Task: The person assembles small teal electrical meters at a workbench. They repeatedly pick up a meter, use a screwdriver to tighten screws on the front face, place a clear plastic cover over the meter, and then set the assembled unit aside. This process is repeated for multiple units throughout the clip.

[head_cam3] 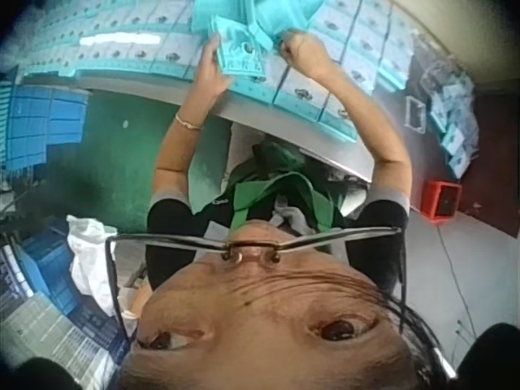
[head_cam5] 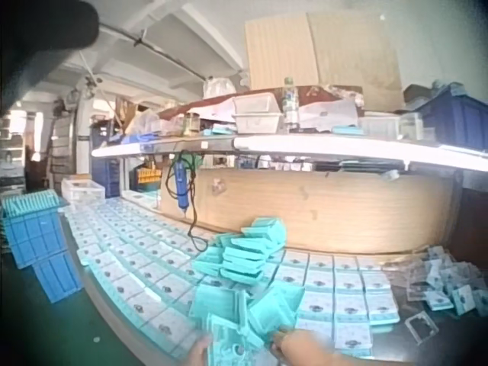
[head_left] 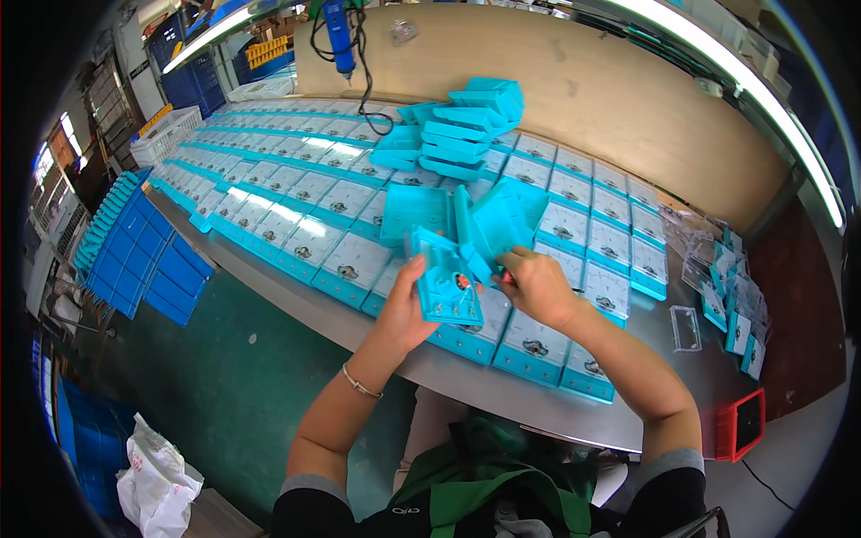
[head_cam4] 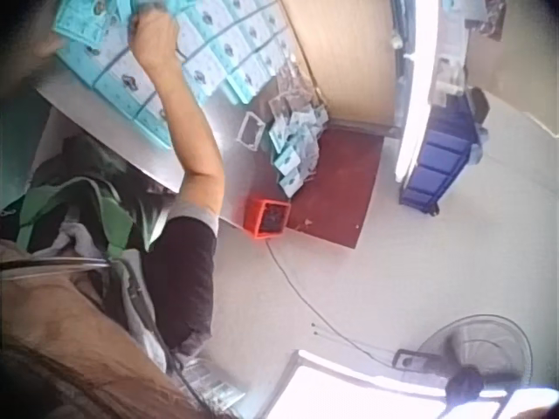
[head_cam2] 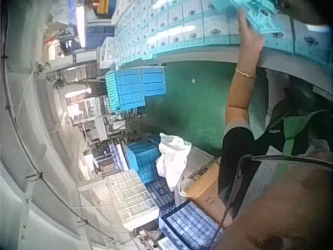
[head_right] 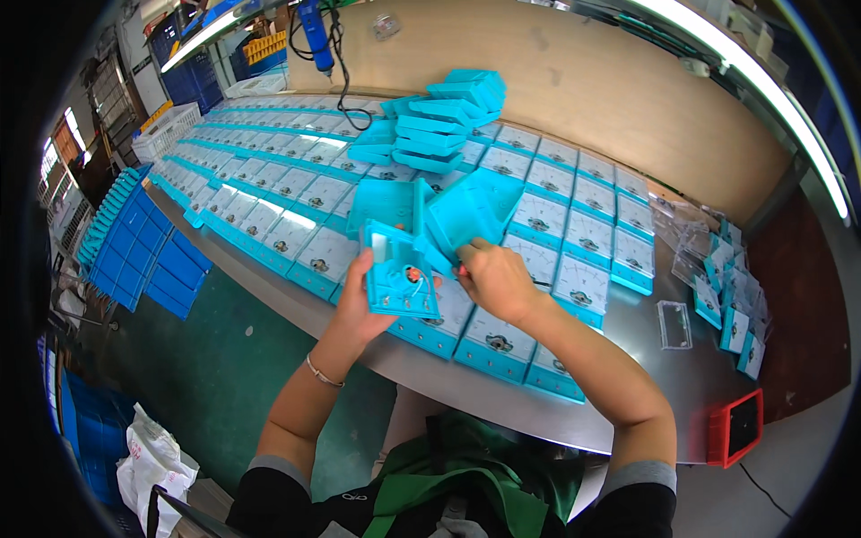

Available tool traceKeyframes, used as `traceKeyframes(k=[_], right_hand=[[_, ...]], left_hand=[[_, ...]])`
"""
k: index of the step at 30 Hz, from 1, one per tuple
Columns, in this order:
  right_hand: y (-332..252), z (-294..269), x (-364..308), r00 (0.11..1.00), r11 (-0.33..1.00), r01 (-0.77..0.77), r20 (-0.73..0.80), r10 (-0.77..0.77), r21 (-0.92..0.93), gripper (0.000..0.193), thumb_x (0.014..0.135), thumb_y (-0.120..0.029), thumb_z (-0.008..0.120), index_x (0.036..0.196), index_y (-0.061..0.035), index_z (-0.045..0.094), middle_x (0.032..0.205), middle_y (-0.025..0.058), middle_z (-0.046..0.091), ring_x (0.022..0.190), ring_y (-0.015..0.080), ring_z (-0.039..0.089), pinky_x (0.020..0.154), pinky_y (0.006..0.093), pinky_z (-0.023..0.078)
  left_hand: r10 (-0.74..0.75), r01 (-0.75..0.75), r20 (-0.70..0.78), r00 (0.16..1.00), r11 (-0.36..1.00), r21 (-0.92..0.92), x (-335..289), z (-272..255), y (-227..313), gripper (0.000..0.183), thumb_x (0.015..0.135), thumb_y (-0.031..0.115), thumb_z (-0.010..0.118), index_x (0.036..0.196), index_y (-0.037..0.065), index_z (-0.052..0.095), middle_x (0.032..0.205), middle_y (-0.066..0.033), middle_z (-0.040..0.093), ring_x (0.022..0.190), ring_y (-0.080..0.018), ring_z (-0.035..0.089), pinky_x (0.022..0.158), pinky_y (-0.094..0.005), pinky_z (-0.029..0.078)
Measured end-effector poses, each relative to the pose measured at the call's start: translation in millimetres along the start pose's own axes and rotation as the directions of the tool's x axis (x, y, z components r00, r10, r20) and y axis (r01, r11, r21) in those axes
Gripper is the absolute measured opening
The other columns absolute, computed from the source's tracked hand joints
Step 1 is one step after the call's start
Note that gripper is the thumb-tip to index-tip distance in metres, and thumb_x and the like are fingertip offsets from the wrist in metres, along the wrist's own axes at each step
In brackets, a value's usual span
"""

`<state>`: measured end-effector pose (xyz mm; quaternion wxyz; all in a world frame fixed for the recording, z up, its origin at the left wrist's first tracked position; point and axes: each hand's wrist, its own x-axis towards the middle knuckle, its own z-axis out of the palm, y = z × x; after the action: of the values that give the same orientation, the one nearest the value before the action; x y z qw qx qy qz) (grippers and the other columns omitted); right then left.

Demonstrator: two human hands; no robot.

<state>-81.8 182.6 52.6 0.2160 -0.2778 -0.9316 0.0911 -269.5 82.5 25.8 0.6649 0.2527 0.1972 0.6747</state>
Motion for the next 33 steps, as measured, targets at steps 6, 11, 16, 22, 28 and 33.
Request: traceKeyframes(k=[6, 11, 16, 22, 28, 33], right_hand=[[48, -48, -68, 0.91, 0.972, -0.162, -0.354, 0.214, 0.171, 0.01, 0.072, -0.002, 0.067, 0.081, -0.0038, 0.063, 0.082, 0.0141, 0.06, 0.067, 0.0301, 0.06, 0.061, 0.0368, 0.047], [43, -135, -180, 0.697, 0.614, -0.382, -0.221, 0.683, 0.691, 0.014, 0.084, -0.013, 0.064, 0.082, 0.0002, 0.059, 0.06, -0.0014, 0.047, 0.05, 0.0082, 0.043, 0.045, 0.0244, 0.033], [91, -186, -329, 0.558, -0.103, -0.424, 0.349, 0.753, 0.9, 0.014, 0.082, -0.016, 0.063, 0.076, -0.0052, 0.056, 0.059, -0.0043, 0.042, 0.044, 0.0026, 0.033, 0.037, 0.0191, 0.02], [100, -134, -365, 0.563, 0.656, -0.751, -0.452, 0.692, 0.07, 0.032, 0.078, -0.03, 0.068, 0.094, -0.0029, 0.067, 0.081, 0.0134, 0.064, 0.07, 0.0228, 0.062, 0.055, 0.036, 0.049], [41, -108, -307, 0.596, 0.501, -0.786, -0.229, 0.769, -0.362, 0.076, 0.068, -0.045, 0.074, 0.129, -0.0066, 0.051, 0.111, 0.0198, 0.058, 0.094, 0.0314, 0.058, 0.082, 0.0405, 0.048], [10, -129, -297, 0.667, 0.368, -0.523, 0.1, 0.739, 0.769, 0.084, 0.076, -0.05, 0.067, 0.138, -0.0011, 0.038, 0.121, 0.02, 0.053, 0.107, 0.0273, 0.053, 0.092, 0.0393, 0.043]], left_hand=[[-0.107, 0.095, 0.117, 0.987, 0.99, 0.102, 13, 32, -53, 0.062, 0.091, 0.046, 0.049, 0.143, 0.022, 0.026, 0.13, -0.0195, 0.048, 0.112, -0.0373, 0.054, 0.092, -0.0514, 0.047], [-0.132, 0.085, 0.251, 0.959, 0.978, 0.19, -24, 64, -78, 0.092, 0.072, 0.045, 0.074, 0.144, 0.024, 0.022, 0.129, -0.018, 0.047, 0.11, -0.0343, 0.055, 0.091, -0.0473, 0.048], [-0.403, 0.347, 0.373, 0.836, 0.914, 0.21, -39, 111, -126, 0.102, 0.059, 0.041, 0.083, 0.14, 0.021, 0.026, 0.124, -0.0138, 0.048, 0.109, -0.0308, 0.055, 0.092, -0.043, 0.047], [-0.535, 0.444, 0.39, 0.749, 0.843, 0.303, -36, 143, -186, 0.098, 0.06, 0.031, 0.08, 0.138, 0.017, 0.024, 0.122, -0.0127, 0.044, 0.109, -0.029, 0.054, 0.087, -0.0438, 0.049], [-0.497, 0.385, 0.358, 0.79, 0.858, 0.341, -42, 153, -196, 0.097, 0.063, 0.029, 0.08, 0.14, 0.018, 0.022, 0.119, -0.0125, 0.042, 0.103, -0.0282, 0.055, 0.081, -0.0435, 0.051], [-0.462, 0.327, 0.315, 0.829, 0.857, 0.398, -46, 145, -184, 0.098, 0.065, 0.029, 0.08, 0.141, 0.017, 0.018, 0.119, -0.0132, 0.042, 0.096, -0.0269, 0.057, 0.079, -0.0419, 0.051]])
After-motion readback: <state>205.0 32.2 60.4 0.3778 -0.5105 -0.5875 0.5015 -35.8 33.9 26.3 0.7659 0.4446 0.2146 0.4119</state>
